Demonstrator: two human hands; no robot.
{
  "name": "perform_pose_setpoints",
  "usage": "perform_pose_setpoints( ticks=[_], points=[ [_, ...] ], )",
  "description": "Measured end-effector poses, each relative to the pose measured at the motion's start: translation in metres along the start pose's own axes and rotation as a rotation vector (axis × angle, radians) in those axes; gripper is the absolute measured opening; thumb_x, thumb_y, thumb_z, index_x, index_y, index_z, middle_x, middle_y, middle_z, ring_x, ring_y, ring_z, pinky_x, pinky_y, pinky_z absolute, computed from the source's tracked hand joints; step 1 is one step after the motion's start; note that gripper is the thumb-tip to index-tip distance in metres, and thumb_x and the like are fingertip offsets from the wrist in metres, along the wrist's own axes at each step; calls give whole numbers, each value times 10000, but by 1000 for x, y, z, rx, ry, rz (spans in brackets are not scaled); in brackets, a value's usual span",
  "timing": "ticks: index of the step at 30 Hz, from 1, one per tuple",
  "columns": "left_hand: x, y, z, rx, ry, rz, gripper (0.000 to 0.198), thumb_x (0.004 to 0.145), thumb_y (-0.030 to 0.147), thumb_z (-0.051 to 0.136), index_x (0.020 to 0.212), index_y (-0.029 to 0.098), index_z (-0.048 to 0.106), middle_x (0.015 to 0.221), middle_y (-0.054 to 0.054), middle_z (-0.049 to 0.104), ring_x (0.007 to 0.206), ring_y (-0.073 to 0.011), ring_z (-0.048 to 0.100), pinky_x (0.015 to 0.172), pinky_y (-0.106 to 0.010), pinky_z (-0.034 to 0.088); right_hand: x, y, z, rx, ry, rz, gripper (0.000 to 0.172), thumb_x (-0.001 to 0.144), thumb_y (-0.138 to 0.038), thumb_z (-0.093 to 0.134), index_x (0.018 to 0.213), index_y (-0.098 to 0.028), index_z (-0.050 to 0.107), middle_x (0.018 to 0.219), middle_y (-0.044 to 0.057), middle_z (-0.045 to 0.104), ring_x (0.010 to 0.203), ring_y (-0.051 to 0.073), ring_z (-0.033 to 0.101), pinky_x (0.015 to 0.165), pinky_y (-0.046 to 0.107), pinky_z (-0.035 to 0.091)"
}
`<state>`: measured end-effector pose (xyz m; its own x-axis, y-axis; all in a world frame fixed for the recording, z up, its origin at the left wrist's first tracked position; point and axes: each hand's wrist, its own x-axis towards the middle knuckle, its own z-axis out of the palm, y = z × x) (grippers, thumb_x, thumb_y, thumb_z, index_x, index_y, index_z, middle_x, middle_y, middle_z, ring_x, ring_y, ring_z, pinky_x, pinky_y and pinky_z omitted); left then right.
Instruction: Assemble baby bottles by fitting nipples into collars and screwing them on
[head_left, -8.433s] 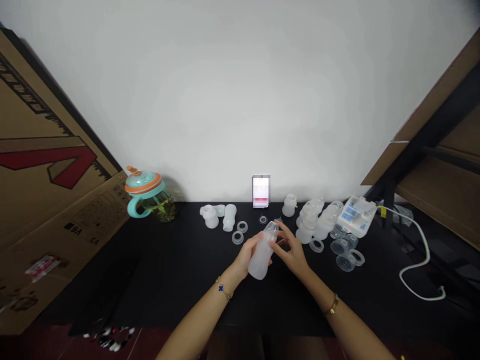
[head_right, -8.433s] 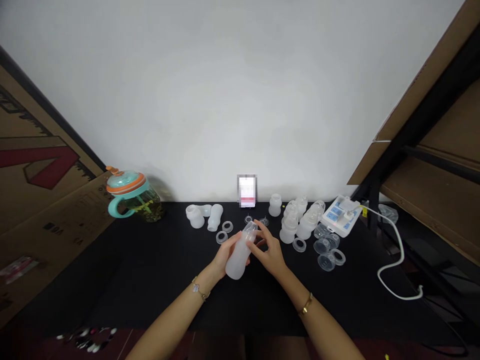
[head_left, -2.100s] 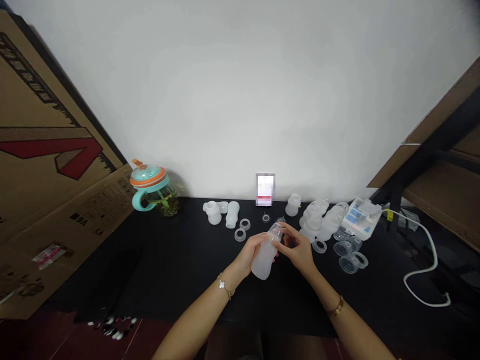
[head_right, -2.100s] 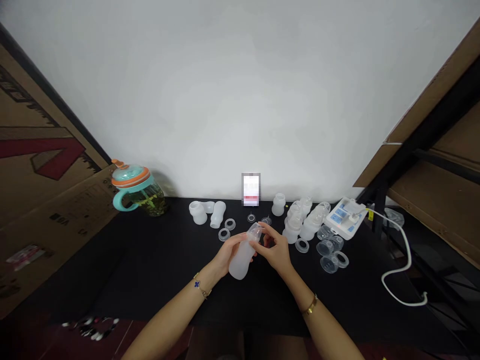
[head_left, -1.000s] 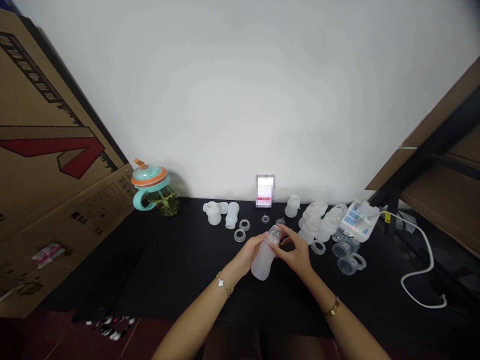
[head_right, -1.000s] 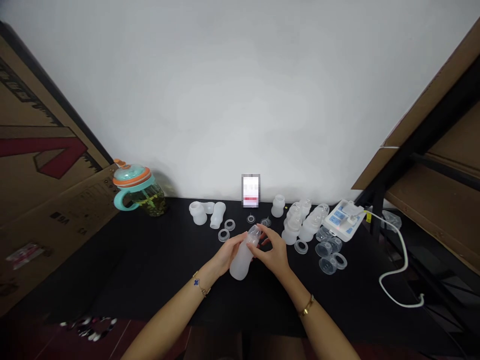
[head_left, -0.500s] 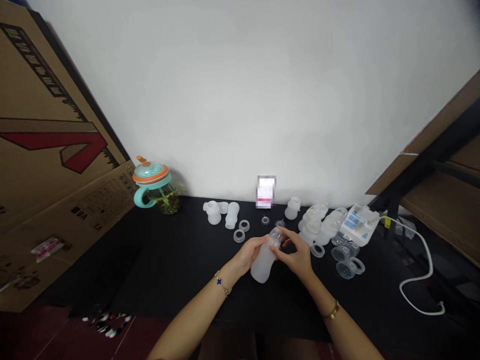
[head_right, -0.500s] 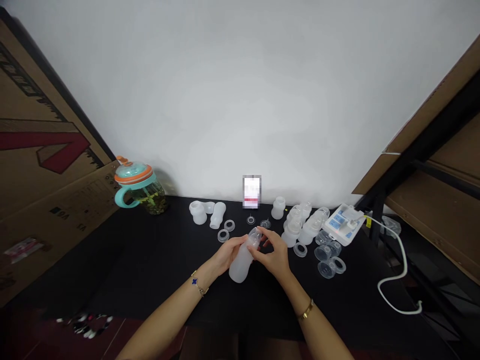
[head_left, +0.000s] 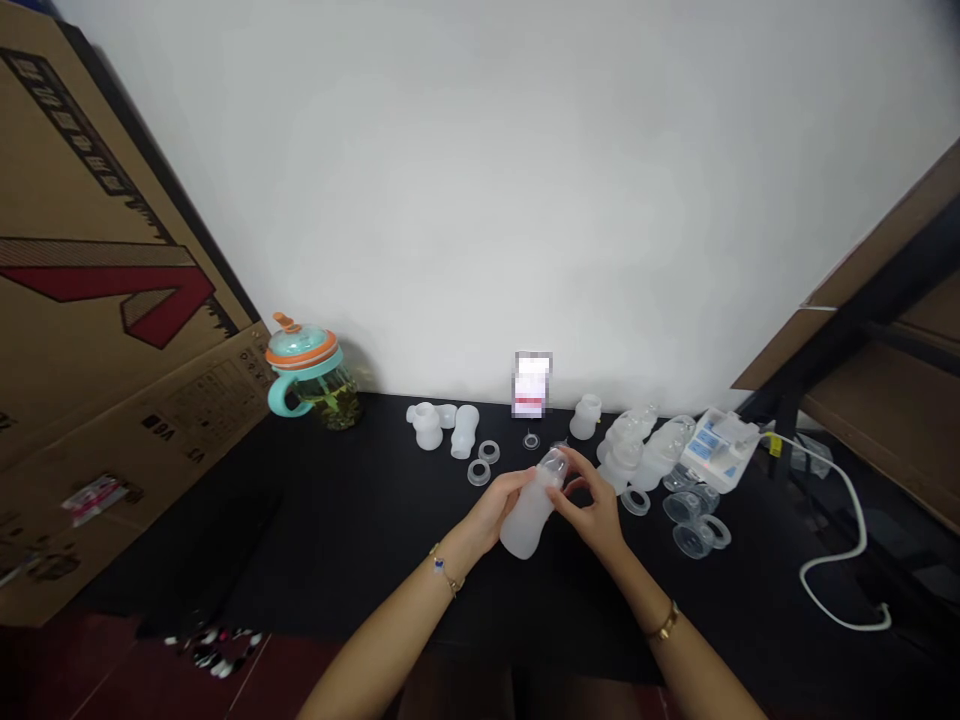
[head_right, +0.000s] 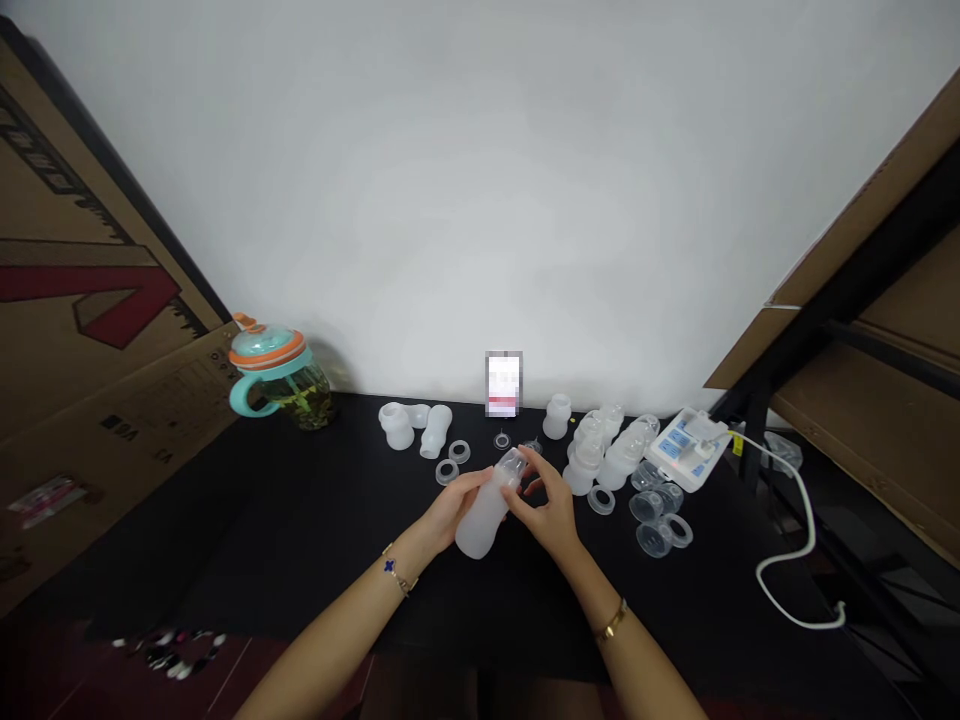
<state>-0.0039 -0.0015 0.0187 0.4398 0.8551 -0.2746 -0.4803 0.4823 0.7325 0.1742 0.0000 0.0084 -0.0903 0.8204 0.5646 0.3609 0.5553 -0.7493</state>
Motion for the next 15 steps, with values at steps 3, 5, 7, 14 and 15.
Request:
perform_pose_setpoints(
  ticks=[3, 5, 7, 14, 15],
  points=[
    [0, 1, 1, 57, 50, 92, 338, 744, 372, 802, 963, 120, 750, 832, -75, 726, 725, -177, 627, 691, -276, 452, 1, 0, 2, -32, -15, 19, 528, 832, -341, 711, 1335, -250, 578, 1201, 95, 677, 865, 206, 649, 586, 299, 590],
    [-2, 3, 1, 99, 55, 124, 356, 728, 364, 819, 993, 137, 746, 847, -58, 723, 718, -164, 624, 680, -263, 436, 2, 0, 3, -58, -11, 31, 534, 823, -357, 722, 1327, -246, 588, 1174, 93, 684, 821, 197, 649, 574, 299, 588],
    [-3, 4, 1, 128, 58, 147, 373, 724, 373, 823, 1007, 143, 742, 878, -57, 721, 730, -161, 628, 690, -260, 435, 2, 0, 3, -68, -14, 46, 543, 819, -375, 726, 1327, -242, 590, 1126, 89, 694, 792, 193, 648, 561, 299, 585],
    [0, 1, -1, 72, 60, 113, 335, 761, 410, 786, 942, 130, 749, 822, -59, 710, 706, -163, 606, 683, -274, 424, 1, -3, 3, -70, -13, 51, 527, 804, -378, 731, 1302, -265, 601, 990, 48, 711, 720, 178, 644, 562, 298, 582],
    [0, 0, -1, 52, 59, 100, 332, 775, 423, 770, 920, 125, 752, 803, -61, 707, 697, -166, 600, 674, -277, 417, 1, -3, 3, -70, -7, 44, 522, 800, -376, 733, 1296, -271, 606, 982, 43, 712, 710, 176, 641, 565, 299, 581]
  ],
)
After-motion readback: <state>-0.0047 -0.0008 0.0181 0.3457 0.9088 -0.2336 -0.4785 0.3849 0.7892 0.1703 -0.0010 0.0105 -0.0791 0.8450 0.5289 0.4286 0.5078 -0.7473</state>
